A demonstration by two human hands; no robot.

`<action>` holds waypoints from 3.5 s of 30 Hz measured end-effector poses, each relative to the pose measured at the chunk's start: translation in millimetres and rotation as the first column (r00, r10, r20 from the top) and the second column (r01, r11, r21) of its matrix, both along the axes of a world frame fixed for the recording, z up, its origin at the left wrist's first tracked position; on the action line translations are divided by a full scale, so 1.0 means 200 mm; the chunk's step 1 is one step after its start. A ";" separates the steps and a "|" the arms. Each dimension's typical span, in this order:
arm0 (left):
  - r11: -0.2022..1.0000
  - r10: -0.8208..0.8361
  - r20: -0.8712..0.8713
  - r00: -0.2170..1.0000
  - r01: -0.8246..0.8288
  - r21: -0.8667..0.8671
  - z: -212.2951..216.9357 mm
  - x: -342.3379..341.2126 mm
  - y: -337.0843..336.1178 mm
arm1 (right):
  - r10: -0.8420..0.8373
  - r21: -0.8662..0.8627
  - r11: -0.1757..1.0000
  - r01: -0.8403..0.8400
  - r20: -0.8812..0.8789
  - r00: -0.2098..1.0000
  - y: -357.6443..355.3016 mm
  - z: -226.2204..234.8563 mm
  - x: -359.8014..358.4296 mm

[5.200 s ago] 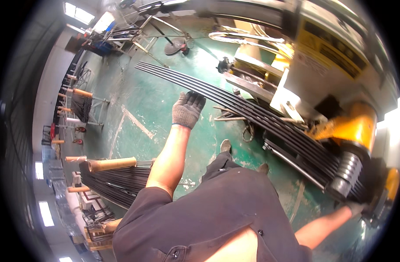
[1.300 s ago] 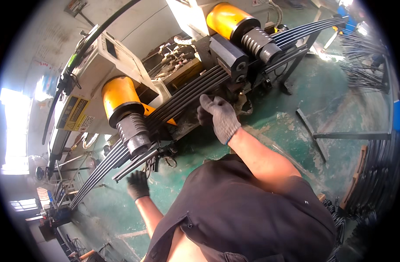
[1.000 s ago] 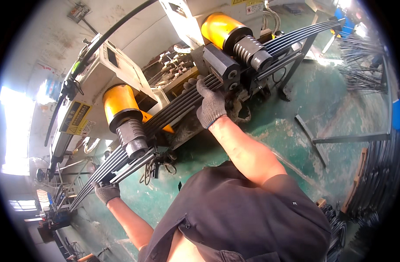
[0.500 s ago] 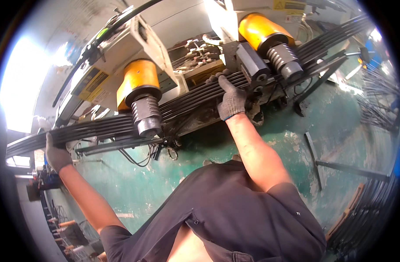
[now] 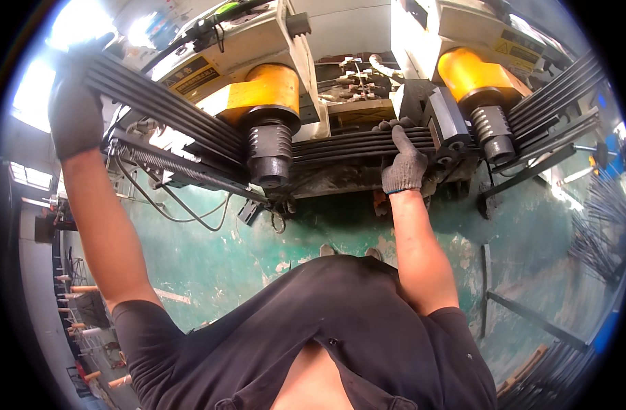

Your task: The person picks up bundles of long metal rods from the floor and places them into a bending machine. They operate the machine to bend the rods into U-shapes, then remove the finished pieces and stack them on the floor.

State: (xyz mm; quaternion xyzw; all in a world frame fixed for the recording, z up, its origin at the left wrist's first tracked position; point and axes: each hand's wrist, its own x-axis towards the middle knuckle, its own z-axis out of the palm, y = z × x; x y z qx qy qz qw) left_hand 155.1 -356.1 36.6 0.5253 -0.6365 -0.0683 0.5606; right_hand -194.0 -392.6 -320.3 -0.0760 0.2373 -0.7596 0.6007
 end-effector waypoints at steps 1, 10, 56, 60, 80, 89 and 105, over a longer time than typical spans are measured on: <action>0.989 -0.145 -0.069 0.987 0.142 -0.048 -0.05 -0.04 -0.13 | -0.055 0.016 0.998 0.056 -0.031 0.998 0.00 -0.01 -0.06; 0.981 -0.175 0.075 0.982 0.168 0.095 -0.04 -0.44 -0.13 | -0.068 0.045 0.996 0.072 -0.080 0.994 0.04 0.05 -0.03; 0.989 0.071 0.111 0.991 -0.084 0.119 -0.04 -0.46 -0.07 | -0.082 0.022 0.996 0.084 -0.104 0.991 0.02 0.01 -0.04; 0.975 -0.063 0.382 0.922 -0.024 0.219 -0.08 -0.17 -0.11 | -0.082 0.104 0.990 0.100 -0.164 0.983 0.02 -0.09 -0.05; 0.858 -0.328 0.238 0.914 0.182 0.481 -0.03 -0.10 -0.07 | 0.055 0.255 0.967 0.001 -0.212 0.976 -0.03 -0.29 -0.12; 0.906 -0.270 0.269 0.924 0.149 0.397 -0.05 -0.15 -0.01 | 0.137 0.260 0.960 -0.105 -0.107 0.985 0.02 -0.18 -0.13; 0.920 -0.057 0.249 0.967 -0.046 0.389 -0.02 -0.24 0.12 | 0.154 0.011 0.988 -0.154 -0.182 0.971 0.01 -0.29 -0.15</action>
